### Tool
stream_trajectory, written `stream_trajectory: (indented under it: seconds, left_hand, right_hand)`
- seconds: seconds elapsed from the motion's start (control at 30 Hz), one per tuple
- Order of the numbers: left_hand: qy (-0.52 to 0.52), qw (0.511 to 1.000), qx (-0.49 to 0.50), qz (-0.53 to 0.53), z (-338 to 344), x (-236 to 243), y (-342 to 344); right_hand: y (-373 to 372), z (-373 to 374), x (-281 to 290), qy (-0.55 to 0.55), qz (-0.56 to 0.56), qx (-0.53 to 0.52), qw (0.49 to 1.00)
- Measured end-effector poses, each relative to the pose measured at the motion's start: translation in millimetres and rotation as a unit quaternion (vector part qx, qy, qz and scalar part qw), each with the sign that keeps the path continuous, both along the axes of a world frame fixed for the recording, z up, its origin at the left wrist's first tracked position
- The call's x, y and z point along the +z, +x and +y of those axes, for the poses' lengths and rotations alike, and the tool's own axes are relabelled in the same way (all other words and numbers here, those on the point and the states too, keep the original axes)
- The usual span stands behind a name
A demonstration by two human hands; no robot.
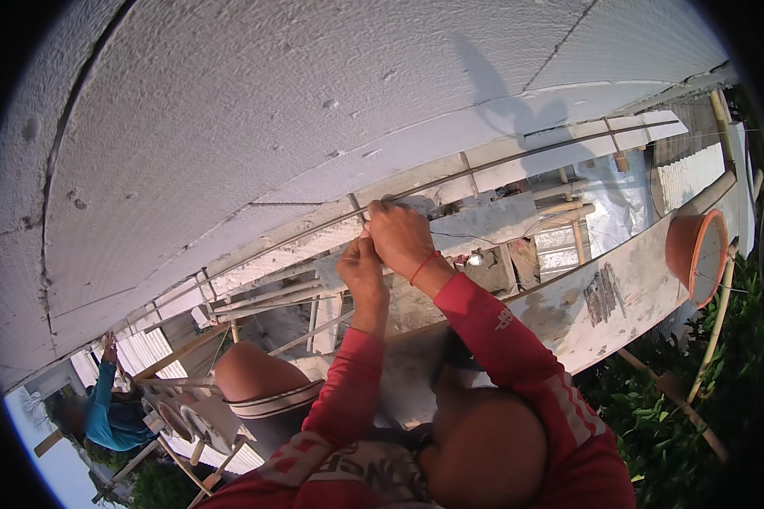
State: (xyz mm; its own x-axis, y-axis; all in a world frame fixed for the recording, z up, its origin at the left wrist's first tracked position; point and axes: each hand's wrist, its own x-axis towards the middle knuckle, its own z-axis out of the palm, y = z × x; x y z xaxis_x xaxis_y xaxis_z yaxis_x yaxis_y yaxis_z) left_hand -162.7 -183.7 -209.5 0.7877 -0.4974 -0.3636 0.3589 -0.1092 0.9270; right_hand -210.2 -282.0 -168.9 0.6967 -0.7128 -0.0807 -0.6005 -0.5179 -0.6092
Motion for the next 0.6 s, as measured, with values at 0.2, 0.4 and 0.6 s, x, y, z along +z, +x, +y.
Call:
stream_trajectory:
  seconds: [0.2, 0.4, 0.6]
  left_hand:
    - [0.030, 0.992, -0.040, 0.117, -0.2, 10.5, 11.1]
    - [0.074, 0.974, -0.068, 0.201, 1.3, 17.4, 24.7]
    - [-0.014, 0.992, -0.046, 0.114, 2.9, 0.2, 11.9]
  right_hand:
    - [-7.9, -2.0, -1.6, 0.006, -0.034, 0.001, 0.999]
    - [-7.4, 4.3, -11.6, 0.014, -0.069, -0.014, 0.997]
    - [-8.8, 10.2, -21.8, 0.015, -0.108, -0.036, 0.993]
